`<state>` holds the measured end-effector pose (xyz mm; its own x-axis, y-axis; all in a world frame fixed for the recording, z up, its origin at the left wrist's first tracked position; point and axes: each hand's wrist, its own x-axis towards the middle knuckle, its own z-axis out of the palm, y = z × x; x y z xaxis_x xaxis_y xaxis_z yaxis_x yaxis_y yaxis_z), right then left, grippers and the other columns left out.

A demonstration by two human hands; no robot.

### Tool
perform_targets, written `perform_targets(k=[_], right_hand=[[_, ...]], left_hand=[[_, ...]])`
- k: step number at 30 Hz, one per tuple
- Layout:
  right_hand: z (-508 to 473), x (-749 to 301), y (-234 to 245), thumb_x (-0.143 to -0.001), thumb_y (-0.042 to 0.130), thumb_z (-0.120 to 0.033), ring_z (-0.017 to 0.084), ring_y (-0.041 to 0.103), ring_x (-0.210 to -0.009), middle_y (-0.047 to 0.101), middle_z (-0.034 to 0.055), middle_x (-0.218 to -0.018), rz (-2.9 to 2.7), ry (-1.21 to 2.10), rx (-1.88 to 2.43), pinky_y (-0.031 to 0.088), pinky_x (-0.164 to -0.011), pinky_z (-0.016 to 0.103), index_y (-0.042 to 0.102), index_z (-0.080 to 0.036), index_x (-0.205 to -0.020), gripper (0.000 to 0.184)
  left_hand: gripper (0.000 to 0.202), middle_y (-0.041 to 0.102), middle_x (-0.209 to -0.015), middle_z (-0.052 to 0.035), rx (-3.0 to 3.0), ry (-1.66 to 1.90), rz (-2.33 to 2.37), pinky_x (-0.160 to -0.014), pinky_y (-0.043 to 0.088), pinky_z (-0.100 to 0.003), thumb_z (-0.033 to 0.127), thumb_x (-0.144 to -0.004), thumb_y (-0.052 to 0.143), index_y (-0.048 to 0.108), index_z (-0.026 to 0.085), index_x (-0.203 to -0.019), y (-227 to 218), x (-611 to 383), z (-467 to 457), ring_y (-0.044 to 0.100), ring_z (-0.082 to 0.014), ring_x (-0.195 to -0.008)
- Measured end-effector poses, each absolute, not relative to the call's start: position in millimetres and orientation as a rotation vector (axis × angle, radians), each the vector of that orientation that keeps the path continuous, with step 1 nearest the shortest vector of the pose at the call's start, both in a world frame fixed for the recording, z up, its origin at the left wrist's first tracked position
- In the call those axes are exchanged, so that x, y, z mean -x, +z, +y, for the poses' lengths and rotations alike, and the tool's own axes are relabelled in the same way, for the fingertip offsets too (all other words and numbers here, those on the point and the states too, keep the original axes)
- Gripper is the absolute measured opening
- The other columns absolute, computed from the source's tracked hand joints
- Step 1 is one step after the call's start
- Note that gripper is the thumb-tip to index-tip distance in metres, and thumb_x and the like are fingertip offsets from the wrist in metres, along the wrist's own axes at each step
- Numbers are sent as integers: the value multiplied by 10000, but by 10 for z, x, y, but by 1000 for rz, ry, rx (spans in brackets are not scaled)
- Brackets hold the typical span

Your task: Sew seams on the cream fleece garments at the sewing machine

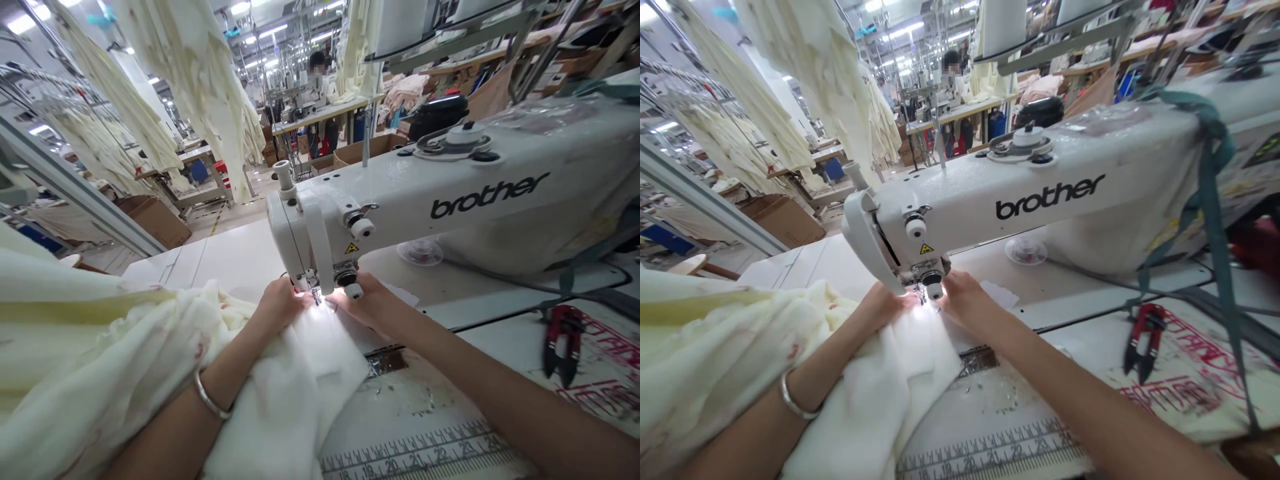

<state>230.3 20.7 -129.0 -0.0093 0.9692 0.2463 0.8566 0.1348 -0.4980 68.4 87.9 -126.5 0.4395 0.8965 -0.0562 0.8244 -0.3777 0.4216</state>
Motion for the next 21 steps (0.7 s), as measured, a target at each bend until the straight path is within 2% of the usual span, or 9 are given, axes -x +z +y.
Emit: perform_targets(k=[2, 4, 5, 7, 10, 12, 15, 21], right_hand=[[17, -2293, -1266, -713, 542, -57, 284, 547, -891, 612, 118, -900, -1923, 136, 1788, 452, -736, 408, 604, -137, -785, 124], [-197, -2246, -1279, -711, 478, 16, 332, 505, -1015, 588, 176, -1015, -2021, -117, 1675, 427, -813, 471, 615, -96, -887, 249], [-288, -2209, -1304, -704, 440, 49, 319, 509, -1011, 585, 178, -1020, -2094, -232, 1553, 436, -813, 458, 612, -79, -940, 319], [-402, -2127, -1379, -695, 386, 85, 253, 547, -863, 598, 135, -917, -2236, -323, 1310, 482, -710, 377, 606, -71, -970, 385], [-410, -2056, -1482, -744, 360, 70, 201, 503, -669, 569, 76, -770, -2264, -112, 1247, 456, -523, 306, 600, -118, -809, 312], [-368, -2086, -1504, -807, 346, 42, 199, 513, -722, 598, 81, -874, -2195, 6, 1267, 465, -537, 300, 590, -140, -807, 305], [-323, -2221, -1478, -893, 342, -20, 189, 532, -871, 607, 66, -1089, -2157, 90, 1240, 496, -624, 288, 575, -169, -945, 281], [-322, -2353, -1457, -918, 355, -55, 175, 542, -828, 632, 33, -802, -2174, 140, 1192, 510, -650, 276, 564, -170, -816, 259]], left_hand=[[84, 639, -692, -33, -2305, 247, 1457, -666, 428, -241, 212, -703, 553, 628, 174, -698, -1274, -683, 892, 584, -182, -753], [98, 652, -723, -43, -2300, 238, 1458, -694, 437, -250, 227, -709, 559, 640, 177, -728, -1289, -684, 903, 595, -193, -788], [103, 656, -733, -47, -2298, 232, 1459, -703, 439, -255, 233, -711, 560, 644, 177, -735, -1299, -684, 907, 598, -196, -798], [106, 658, -739, -51, -2297, 224, 1461, -711, 438, -257, 235, -716, 559, 647, 179, -735, -1319, -684, 911, 602, -198, -805], [114, 656, -727, -48, -2298, 221, 1468, -704, 432, -252, 250, -733, 551, 643, 183, -726, -1351, -674, 908, 604, -191, -796], [134, 655, -723, -45, -2296, 220, 1480, -694, 425, -254, 275, -750, 541, 638, 183, -740, -1367, -665, 897, 602, -187, -775], [155, 663, -752, -49, -2293, 217, 1512, -675, 410, -266, 288, -763, 524, 629, 174, -762, -1370, -660, 860, 594, -185, -743], [159, 664, -748, -46, -2281, 235, 1559, -626, 386, -279, 263, -763, 495, 622, 168, -760, -1324, -686, 774, 577, -185, -699]])
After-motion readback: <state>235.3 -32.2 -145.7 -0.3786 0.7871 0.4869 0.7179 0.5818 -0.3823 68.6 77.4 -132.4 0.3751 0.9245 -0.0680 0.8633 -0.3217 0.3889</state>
